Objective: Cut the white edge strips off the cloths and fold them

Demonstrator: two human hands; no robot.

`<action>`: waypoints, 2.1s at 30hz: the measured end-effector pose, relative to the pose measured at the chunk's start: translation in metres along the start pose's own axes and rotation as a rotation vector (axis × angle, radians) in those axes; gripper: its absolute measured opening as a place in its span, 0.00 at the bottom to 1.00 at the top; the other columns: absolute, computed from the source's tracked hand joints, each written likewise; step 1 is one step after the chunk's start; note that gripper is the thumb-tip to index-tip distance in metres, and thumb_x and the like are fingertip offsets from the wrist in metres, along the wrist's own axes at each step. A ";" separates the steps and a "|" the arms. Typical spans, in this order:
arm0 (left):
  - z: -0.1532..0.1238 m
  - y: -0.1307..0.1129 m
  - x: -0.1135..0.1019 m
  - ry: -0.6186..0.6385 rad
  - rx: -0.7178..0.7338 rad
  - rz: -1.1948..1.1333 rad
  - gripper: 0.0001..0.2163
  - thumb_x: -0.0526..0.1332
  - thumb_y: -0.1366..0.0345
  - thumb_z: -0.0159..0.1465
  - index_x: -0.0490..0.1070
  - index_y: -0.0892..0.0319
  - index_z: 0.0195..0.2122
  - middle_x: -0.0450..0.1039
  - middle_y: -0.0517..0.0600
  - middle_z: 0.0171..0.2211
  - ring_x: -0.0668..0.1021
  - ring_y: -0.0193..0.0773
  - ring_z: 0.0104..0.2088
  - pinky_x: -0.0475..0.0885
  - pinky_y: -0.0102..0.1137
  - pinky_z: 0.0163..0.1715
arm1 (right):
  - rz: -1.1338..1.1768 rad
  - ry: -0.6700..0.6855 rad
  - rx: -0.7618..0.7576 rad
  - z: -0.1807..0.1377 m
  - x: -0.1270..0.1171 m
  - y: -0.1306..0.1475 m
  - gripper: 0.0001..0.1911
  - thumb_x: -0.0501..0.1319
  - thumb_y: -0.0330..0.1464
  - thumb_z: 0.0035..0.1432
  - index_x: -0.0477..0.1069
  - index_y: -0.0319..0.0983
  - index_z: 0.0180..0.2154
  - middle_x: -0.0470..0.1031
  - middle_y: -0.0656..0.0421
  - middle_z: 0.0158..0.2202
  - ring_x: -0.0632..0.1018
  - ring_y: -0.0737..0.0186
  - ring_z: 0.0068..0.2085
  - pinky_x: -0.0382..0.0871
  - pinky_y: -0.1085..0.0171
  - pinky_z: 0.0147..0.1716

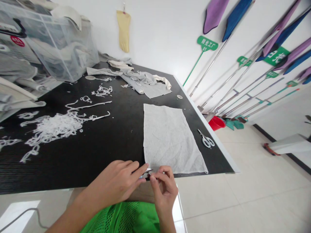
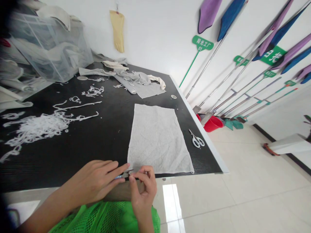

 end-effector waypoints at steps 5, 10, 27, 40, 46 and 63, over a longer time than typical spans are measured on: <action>0.001 0.000 0.003 -0.006 0.018 0.011 0.16 0.51 0.62 0.71 0.63 0.58 0.57 0.71 0.48 0.36 0.77 0.40 0.33 0.69 0.36 0.28 | -0.025 0.014 -0.013 0.000 0.001 0.002 0.07 0.62 0.26 0.59 0.76 0.43 0.36 0.66 0.58 0.36 0.71 0.62 0.37 0.65 0.64 0.32; 0.002 -0.002 0.004 -0.021 0.047 0.031 0.15 0.52 0.62 0.71 0.64 0.59 0.56 0.71 0.48 0.35 0.76 0.38 0.31 0.66 0.33 0.25 | -0.037 0.021 -0.002 -0.001 0.001 0.001 0.06 0.61 0.26 0.60 0.75 0.42 0.36 0.65 0.58 0.36 0.71 0.63 0.36 0.65 0.64 0.32; 0.002 -0.009 0.002 -0.040 0.085 0.068 0.13 0.51 0.62 0.71 0.65 0.60 0.54 0.70 0.47 0.32 0.75 0.37 0.28 0.62 0.32 0.23 | -0.028 0.025 0.020 0.000 0.002 0.001 0.06 0.60 0.28 0.60 0.75 0.42 0.35 0.66 0.57 0.36 0.71 0.62 0.36 0.66 0.63 0.33; -0.019 0.015 0.008 -0.076 -0.076 -0.058 0.15 0.53 0.60 0.70 0.68 0.55 0.55 0.76 0.50 0.36 0.78 0.37 0.31 0.71 0.31 0.28 | 0.098 -0.069 0.054 0.002 -0.008 -0.002 0.04 0.61 0.29 0.60 0.73 0.41 0.32 0.65 0.57 0.35 0.70 0.62 0.37 0.66 0.63 0.34; -0.071 0.036 0.010 -0.214 -0.290 -0.062 0.20 0.59 0.56 0.67 0.66 0.49 0.59 0.78 0.49 0.46 0.80 0.41 0.41 0.75 0.35 0.38 | 0.146 -0.077 0.053 0.008 -0.012 0.017 0.03 0.62 0.28 0.59 0.74 0.41 0.33 0.65 0.57 0.35 0.70 0.61 0.38 0.65 0.63 0.34; -0.138 0.063 0.005 -0.480 -0.485 -0.144 0.21 0.61 0.60 0.66 0.65 0.52 0.60 0.77 0.49 0.47 0.80 0.38 0.40 0.76 0.31 0.41 | -0.005 0.280 -0.296 0.114 0.059 0.131 0.04 0.63 0.27 0.58 0.75 0.41 0.33 0.70 0.59 0.32 0.72 0.64 0.33 0.66 0.62 0.31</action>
Point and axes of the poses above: each hand's wrist, its own z-axis towards the middle knuckle, its own x-axis out of the palm, y = z × x, the point moved 6 cm from there along z, towards the middle knuckle
